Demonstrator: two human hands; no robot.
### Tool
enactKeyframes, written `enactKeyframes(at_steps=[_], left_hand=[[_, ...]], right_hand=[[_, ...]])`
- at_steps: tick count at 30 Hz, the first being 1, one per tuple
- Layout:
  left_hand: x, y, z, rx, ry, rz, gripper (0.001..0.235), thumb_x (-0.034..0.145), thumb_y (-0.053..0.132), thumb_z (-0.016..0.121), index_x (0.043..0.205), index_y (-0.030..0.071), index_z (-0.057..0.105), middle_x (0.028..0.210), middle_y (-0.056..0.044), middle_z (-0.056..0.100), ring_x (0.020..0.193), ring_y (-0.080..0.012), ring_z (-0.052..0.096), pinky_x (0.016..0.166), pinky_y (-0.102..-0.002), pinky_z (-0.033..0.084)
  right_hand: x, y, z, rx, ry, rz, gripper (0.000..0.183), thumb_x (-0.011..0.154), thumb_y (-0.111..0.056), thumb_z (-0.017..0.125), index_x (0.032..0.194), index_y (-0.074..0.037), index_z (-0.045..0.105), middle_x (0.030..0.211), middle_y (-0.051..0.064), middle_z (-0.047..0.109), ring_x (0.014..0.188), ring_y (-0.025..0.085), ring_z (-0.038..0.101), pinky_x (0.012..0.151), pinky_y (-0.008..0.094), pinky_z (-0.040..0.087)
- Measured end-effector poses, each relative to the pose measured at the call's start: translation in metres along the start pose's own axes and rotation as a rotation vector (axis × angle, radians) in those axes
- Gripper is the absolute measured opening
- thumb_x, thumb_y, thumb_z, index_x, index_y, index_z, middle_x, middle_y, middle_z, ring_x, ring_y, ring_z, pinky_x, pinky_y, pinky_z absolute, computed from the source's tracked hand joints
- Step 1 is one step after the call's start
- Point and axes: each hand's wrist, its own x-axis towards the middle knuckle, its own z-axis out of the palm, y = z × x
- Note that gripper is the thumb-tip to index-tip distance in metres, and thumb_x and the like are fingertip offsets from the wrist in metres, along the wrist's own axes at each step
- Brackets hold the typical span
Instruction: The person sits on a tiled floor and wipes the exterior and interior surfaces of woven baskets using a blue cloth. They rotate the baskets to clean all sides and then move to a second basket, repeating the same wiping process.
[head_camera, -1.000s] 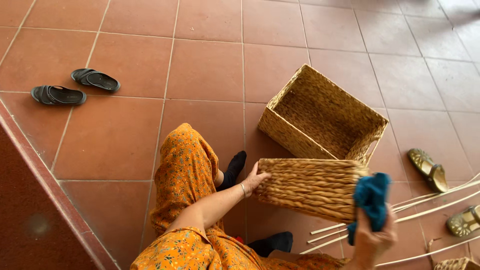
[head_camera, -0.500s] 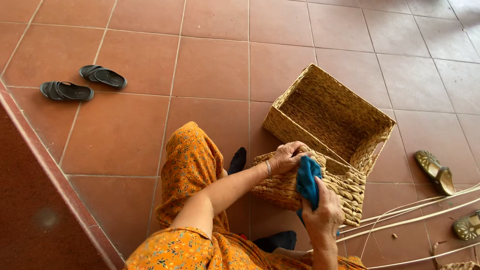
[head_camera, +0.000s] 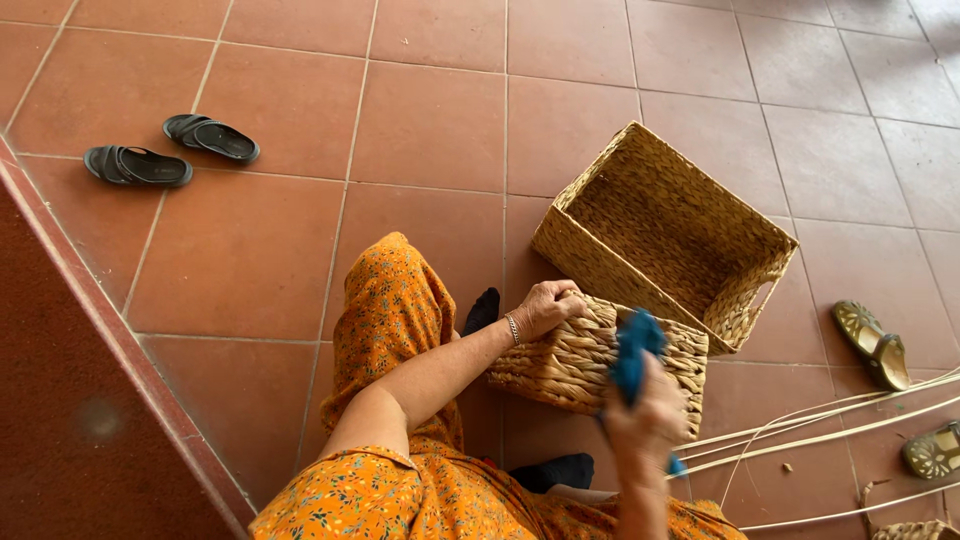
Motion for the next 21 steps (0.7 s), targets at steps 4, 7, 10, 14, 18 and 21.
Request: enactKeyframes(at_steps=[4,7,10,14,18,21], left_hand=[[-0.014,0.002,-0.016,-0.151,0.088,-0.019,0.034,0.095,0.038,0.065,0.092,0.006,0.076,0.078,-0.002,0.071,0.074,-0.0072,0.064,0.071,-0.027,0.054],[-0.015,0.003,-0.030,-0.165,0.063,-0.096,0.044,0.095,0.043,0.069,0.079,0.003,0.076,0.072,-0.003,0.070,0.069,-0.0071,0.062,0.066,-0.028,0.052],[-0.022,-0.001,-0.031,-0.112,0.098,-0.112,0.048,0.094,0.045,0.070,0.072,0.003,0.075,0.063,-0.001,0.066,0.062,-0.0061,0.057,0.060,-0.030,0.051],[-0.011,-0.001,-0.035,0.072,0.178,-0.042,0.055,0.098,0.048,0.065,0.066,0.003,0.072,0.053,-0.001,0.055,0.054,-0.0081,0.050,0.055,-0.031,0.047],[-0.009,-0.009,-0.030,0.025,0.217,-0.064,0.053,0.098,0.046,0.065,0.065,0.004,0.068,0.049,-0.002,0.049,0.050,-0.0100,0.047,0.051,-0.034,0.044],[-0.003,-0.008,-0.018,0.000,0.280,-0.065,0.050,0.097,0.043,0.064,0.065,0.005,0.069,0.047,-0.002,0.050,0.048,-0.0106,0.047,0.050,-0.034,0.042]], right_hand=[[-0.009,-0.068,0.003,-0.045,0.105,-0.353,0.067,0.075,-0.050,0.079,0.132,-0.019,0.065,0.120,0.022,0.062,0.110,0.038,0.059,0.085,0.052,0.049],[-0.007,-0.080,0.009,0.021,0.168,-0.413,0.049,0.085,-0.041,0.074,0.131,-0.026,0.066,0.133,0.020,0.063,0.114,0.037,0.060,0.083,0.046,0.050],[-0.009,-0.063,0.018,-0.004,0.091,-0.382,0.045,0.088,-0.039,0.074,0.130,-0.026,0.068,0.127,0.014,0.069,0.104,0.031,0.064,0.076,0.044,0.050],[0.005,-0.014,0.025,-0.058,0.015,-0.231,0.048,0.090,-0.039,0.076,0.136,-0.027,0.068,0.117,0.015,0.072,0.095,0.027,0.068,0.071,0.039,0.054],[-0.001,0.052,0.016,-0.277,0.124,-0.032,0.045,0.094,-0.039,0.078,0.137,-0.025,0.072,0.113,0.016,0.071,0.098,0.031,0.068,0.078,0.042,0.055],[-0.009,0.069,0.010,-0.231,0.209,0.080,0.043,0.096,-0.036,0.077,0.136,-0.020,0.073,0.113,0.016,0.071,0.104,0.034,0.068,0.083,0.045,0.056]])
